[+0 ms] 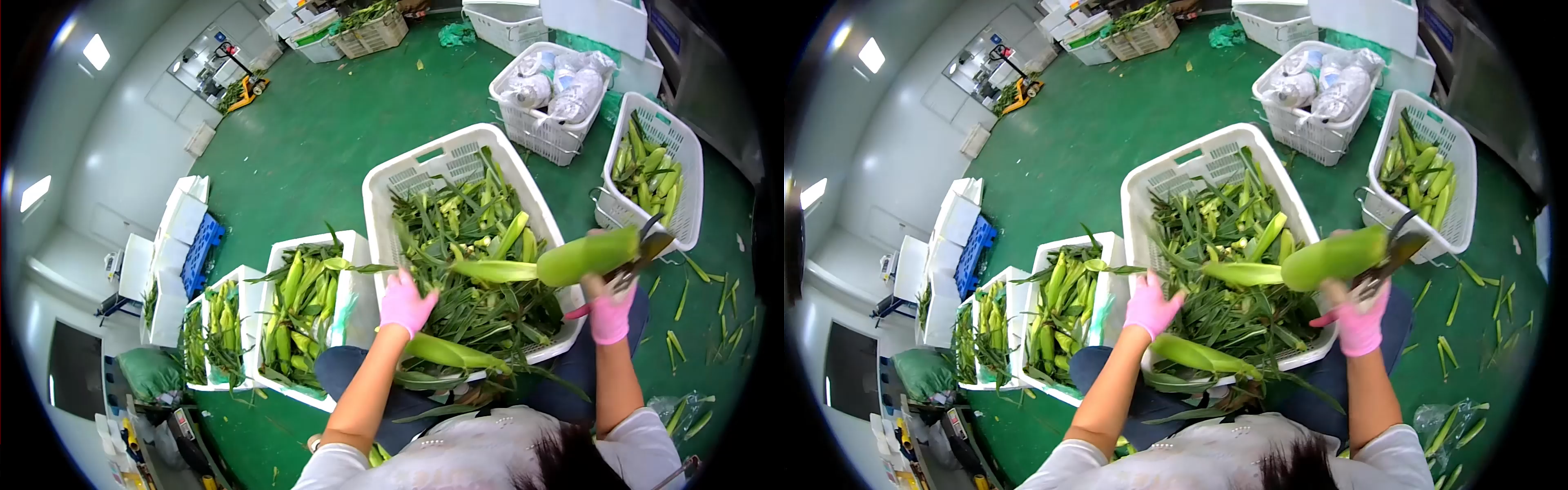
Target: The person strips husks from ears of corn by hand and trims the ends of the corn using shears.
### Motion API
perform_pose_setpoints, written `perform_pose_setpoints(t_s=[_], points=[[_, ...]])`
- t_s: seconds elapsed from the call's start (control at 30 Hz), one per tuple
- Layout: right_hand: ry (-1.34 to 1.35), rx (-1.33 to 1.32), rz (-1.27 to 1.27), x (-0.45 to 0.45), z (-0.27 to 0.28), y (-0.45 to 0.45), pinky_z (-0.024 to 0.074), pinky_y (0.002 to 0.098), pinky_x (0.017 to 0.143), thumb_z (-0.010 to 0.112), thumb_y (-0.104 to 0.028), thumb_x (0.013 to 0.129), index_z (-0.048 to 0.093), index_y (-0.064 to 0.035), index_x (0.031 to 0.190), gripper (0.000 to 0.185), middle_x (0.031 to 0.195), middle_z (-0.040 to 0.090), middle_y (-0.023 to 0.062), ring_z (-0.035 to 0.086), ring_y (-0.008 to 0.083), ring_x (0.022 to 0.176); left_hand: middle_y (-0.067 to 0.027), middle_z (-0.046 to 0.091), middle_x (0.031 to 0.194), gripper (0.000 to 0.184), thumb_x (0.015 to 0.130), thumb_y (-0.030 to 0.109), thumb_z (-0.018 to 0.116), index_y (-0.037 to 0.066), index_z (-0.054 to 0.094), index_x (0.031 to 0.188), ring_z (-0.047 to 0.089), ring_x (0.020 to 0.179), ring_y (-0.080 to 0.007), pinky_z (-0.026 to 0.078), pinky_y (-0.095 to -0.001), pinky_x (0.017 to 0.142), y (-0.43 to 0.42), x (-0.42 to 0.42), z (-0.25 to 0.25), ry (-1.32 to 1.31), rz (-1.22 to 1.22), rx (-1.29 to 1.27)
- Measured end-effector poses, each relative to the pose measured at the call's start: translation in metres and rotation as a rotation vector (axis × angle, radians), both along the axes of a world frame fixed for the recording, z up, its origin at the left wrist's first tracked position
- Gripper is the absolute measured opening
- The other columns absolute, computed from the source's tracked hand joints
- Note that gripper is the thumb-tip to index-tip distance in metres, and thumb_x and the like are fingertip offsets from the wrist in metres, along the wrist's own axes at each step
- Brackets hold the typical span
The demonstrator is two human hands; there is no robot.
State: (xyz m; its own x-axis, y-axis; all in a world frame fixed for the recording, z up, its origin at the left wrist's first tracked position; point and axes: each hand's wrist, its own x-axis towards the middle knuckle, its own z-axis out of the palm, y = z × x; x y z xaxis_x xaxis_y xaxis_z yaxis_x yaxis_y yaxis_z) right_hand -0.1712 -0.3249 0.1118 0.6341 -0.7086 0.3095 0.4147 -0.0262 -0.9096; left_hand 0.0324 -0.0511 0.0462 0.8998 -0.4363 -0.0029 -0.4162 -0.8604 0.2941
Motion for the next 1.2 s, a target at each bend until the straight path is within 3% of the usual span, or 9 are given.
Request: perform_pose_setpoints(t_s=[0.07, 0.13, 0.2, 0.47, 0.7, 0.83, 0.93, 1.07, 1.2], points=[[0.016, -0.269, 0.068, 0.002, -0.008, 0.015, 0.0549, 0.0391, 0.09, 0.084, -0.017, 0.077, 0.052, -0.0064, 0.127, 0.06, 0.121, 0.061, 0.0113, 0.063, 0.0239, 0.108, -0.0253, 0.07, 0.11, 0.071, 0.098, 0.056, 0.056, -0.007, 0.06, 0.13, 0.069, 0.096, -0.0404, 0.056, -0.0452, 0.09, -0.01, -0.003, 0.022, 0.45, -0.125, 0.117], [0.103, -0.93, 0.201, 0.005, 0.014, 0.025, 0.0469, 0.0422, 0.099, 0.088, -0.022, 0.061, 0.06, -0.013, 0.119, 0.065, 0.108, 0.065, 0.0078, 0.063, 0.0272, 0.101, -0.014, 0.072, 0.118, 0.079, 0.101, 0.067, 0.043, -0.002, 0.06, 0.134, 0.071, 0.097, -0.027, 0.058, -0.0398, 0.087, -0.024, -0.036, 0.03, 1.627, -0.123, -0.671], [0.073, -1.201, 0.373, 0.008, -0.004, 0.056, 0.0446, 0.045, 0.097, 0.084, -0.023, 0.057, 0.063, -0.0165, 0.11, 0.058, 0.102, 0.065, 0.0047, 0.063, 0.0271, 0.099, -0.0123, 0.063, 0.13, 0.069, 0.101, 0.057, 0.055, 0.004, 0.047, 0.145, 0.066, 0.11, -0.0236, 0.057, -0.0397, 0.091, -0.035, -0.075, 0.013, 2.124, 0.168, -1.261], [0.726, -0.101, 0.799, -0.001, -0.047, 0.046, 0.0496, 0.0335, 0.086, 0.081, -0.018, 0.076, 0.047, -0.0038, 0.13, 0.066, 0.108, 0.057, 0.0051, 0.054, 0.015, 0.092, -0.0113, 0.059, 0.118, 0.074, 0.091, 0.035, 0.072, 0.007, 0.037, 0.149, 0.065, 0.101, -0.0235, 0.057, -0.0379, 0.085, 0.028, -0.079, 0.021, 1.436, 0.001, -1.154], [0.548, -0.739, 0.804, 0.028, -0.074, 0.044, 0.0514, 0.0367, 0.093, 0.085, -0.023, 0.071, 0.048, 0.0002, 0.138, 0.081, 0.116, 0.061, 0.0166, 0.062, 0.0271, 0.105, -0.0112, 0.061, 0.109, 0.074, 0.089, 0.038, 0.07, 0.006, 0.038, 0.147, 0.067, 0.083, -0.0208, 0.058, -0.0327, 0.069, 0.057, -0.078, 0.024, 1.679, -0.114, -0.911], [0.747, -0.277, 0.827, 0.025, -0.105, 0.06, 0.055, 0.0337, 0.07, 0.078, -0.019, 0.077, 0.06, -0.0007, 0.116, 0.047, 0.081, 0.061, 0.0039, 0.063, 0.0199, 0.071, -0.0105, 0.062, 0.106, 0.07, 0.09, 0.045, 0.069, 0.008, 0.042, 0.143, 0.066, 0.077, -0.018, 0.058, -0.0317, 0.066, 0.078, -0.075, 0.01, 1.8, -0.099, -1.013], [0.81, 0.191, 0.936, 0.022, -0.114, 0.063, 0.0505, 0.0338, 0.054, 0.066, -0.015, 0.086, 0.061, -0.0082, 0.1, 0.016, 0.077, 0.058, 0.0016, 0.058, 0.0178, 0.06, -0.0111, 0.062, 0.107, 0.076, 0.088, 0.047, 0.072, 0.01, 0.041, 0.146, 0.066, 0.081, -0.0205, 0.057, -0.0329, 0.067, 0.11, -0.103, 0.013, 1.713, 0.064, -1.339], [0.646, 0.544, 0.698, 0.018, -0.178, 0.023, 0.0585, 0.0389, 0.059, 0.058, -0.045, 0.099, 0.055, -0.0032, 0.135, 0.056, 0.102, 0.064, 0.0043, 0.063, 0.0185, 0.071, -0.0114, 0.061, 0.115, 0.074, 0.085, 0.048, 0.076, 0.011, 0.049, 0.143, 0.066, 0.09, -0.0245, 0.056, -0.0374, 0.074, 0.215, -0.215, 0.003, 1.072, 0.272, -1.961], [0.563, 0.418, 0.963, 0.037, -0.187, -0.007, 0.0558, 0.0434, 0.09, 0.044, -0.044, 0.105, 0.052, -0.0078, 0.142, 0.052, 0.125, 0.063, 0.0081, 0.064, 0.0209, 0.091, -0.0129, 0.066, 0.11, 0.079, 0.088, 0.074, 0.061, 0.009, 0.055, 0.134, 0.066, 0.082, -0.0227, 0.058, -0.0387, 0.071, 0.343, -0.41, -0.116, 0.935, 0.921, -2.534]])
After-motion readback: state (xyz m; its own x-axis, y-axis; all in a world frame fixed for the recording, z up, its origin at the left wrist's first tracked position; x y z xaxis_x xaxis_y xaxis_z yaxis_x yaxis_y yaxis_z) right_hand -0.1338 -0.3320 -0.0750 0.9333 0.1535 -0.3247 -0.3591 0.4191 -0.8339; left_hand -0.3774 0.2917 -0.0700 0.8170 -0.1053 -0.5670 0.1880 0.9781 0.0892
